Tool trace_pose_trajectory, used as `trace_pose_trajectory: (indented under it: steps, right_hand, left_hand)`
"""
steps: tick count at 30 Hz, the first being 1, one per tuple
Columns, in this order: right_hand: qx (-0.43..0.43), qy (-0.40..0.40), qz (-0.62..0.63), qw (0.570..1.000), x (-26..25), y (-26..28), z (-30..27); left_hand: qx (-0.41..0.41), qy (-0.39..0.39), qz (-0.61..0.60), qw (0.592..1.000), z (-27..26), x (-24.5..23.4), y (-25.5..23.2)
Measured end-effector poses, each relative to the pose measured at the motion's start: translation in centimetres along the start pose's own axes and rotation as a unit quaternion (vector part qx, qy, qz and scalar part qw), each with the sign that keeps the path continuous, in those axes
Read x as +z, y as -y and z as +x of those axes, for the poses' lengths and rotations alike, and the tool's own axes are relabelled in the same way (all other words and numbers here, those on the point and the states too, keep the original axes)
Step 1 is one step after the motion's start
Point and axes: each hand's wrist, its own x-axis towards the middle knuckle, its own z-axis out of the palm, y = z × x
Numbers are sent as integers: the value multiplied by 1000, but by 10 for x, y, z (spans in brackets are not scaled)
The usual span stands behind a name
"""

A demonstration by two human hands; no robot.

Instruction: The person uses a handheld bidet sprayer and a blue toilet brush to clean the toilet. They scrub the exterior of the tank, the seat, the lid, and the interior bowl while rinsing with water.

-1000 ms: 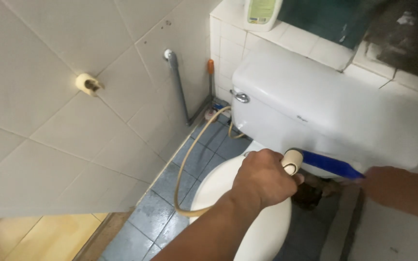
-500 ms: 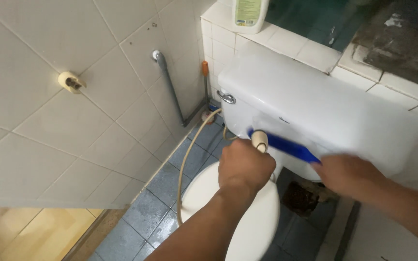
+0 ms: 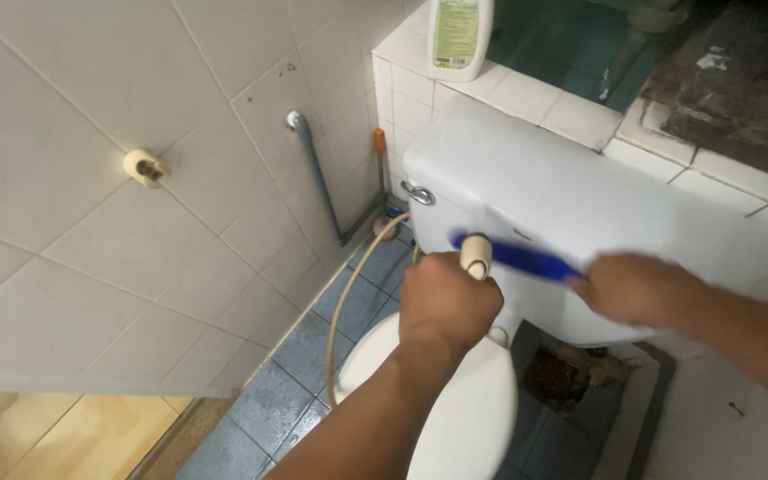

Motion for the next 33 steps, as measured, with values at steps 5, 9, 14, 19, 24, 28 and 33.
trace_pose_trajectory:
  steps: [5, 9, 14, 19, 24, 28, 33]
  right_hand:
    - [-17, -35, 28, 999, -24, 37, -13]
    - [6, 21, -1, 1000, 61, -49, 79]
    - [15, 54, 17, 998, 71, -68, 76]
    - [-17, -11, 12, 1000, -5, 33, 15]
    - [-11, -8, 101, 995, 6, 71, 46]
    - [22, 19, 80, 996, -8, 113, 46]
    - [-4, -53, 73, 996, -39, 179, 26]
  left_hand:
    - [-1, 17, -34, 999, -5, -25, -3]
    - [30, 98, 16, 995, 2, -23, 8]
    - [-7, 69, 4, 998, -2, -33, 2]
    - [-24, 6, -16, 1000, 7, -47, 8]
    - [-50, -18, -90, 994, 34, -73, 36]
    - [-64, 31, -40, 997, 67, -109, 56]
    - [-54, 39, -57, 996, 119, -138, 77]
